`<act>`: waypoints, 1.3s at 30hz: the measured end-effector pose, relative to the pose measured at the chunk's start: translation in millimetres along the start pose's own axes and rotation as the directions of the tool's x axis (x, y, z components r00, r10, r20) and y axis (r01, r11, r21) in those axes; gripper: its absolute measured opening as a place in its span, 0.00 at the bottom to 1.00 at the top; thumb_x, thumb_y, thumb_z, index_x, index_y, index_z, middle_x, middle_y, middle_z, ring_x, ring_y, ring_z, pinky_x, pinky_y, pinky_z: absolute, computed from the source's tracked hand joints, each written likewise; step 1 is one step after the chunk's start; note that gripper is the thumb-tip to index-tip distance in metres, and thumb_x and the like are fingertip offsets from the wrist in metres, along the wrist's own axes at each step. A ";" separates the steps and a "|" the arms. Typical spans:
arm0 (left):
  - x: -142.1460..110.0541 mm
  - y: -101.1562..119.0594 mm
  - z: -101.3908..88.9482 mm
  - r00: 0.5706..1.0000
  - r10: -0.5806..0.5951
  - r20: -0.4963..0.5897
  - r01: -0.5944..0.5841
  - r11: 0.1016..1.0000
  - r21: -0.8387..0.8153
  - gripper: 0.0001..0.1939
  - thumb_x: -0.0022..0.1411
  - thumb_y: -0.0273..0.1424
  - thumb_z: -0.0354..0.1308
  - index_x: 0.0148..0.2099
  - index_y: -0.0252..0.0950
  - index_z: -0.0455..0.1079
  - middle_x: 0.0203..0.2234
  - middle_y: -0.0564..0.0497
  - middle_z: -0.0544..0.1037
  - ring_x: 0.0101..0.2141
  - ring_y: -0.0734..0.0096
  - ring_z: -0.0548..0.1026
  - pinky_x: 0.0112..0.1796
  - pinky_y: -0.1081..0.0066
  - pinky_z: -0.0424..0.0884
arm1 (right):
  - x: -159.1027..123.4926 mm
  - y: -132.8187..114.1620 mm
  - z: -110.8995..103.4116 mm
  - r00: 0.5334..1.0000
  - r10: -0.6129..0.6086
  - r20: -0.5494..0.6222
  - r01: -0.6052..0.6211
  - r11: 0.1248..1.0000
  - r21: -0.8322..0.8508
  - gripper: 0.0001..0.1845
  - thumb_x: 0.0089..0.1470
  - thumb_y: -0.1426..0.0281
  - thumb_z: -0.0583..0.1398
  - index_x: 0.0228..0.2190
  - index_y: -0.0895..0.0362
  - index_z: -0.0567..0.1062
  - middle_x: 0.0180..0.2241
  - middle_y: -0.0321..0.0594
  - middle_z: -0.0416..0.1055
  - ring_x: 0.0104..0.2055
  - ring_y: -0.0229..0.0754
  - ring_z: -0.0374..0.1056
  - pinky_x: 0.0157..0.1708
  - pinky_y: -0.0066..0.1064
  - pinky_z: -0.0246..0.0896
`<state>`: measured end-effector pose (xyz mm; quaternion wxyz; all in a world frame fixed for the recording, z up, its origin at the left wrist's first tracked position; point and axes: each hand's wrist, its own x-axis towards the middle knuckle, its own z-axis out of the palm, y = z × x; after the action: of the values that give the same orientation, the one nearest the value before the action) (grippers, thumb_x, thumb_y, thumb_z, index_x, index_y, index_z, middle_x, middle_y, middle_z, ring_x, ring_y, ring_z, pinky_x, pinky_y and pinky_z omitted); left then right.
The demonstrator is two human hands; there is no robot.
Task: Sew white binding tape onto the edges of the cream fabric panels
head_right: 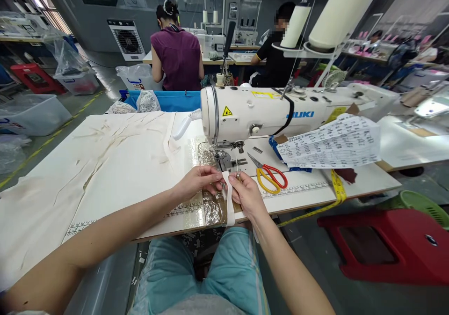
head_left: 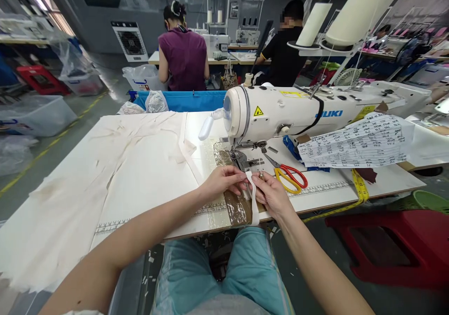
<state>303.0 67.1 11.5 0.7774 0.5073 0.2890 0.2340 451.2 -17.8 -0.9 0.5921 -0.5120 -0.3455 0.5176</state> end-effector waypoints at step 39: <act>12.9 -8.1 -23.6 0.967 0.235 0.099 -0.228 0.970 -0.082 0.19 0.56 0.42 0.69 0.36 0.33 0.66 0.31 0.50 0.77 0.31 0.74 0.77 0.31 0.72 0.78 | -16.5 8.7 -2.9 0.966 -0.249 -0.065 0.175 0.821 -0.544 0.15 0.47 0.55 0.63 0.29 0.54 0.75 0.24 0.35 0.71 0.25 0.38 0.64 0.24 0.29 0.60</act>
<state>296.7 88.0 -6.2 0.7765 0.5219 0.1770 0.3054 447.9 -35.0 -8.0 0.5018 -0.6481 -0.4902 0.2965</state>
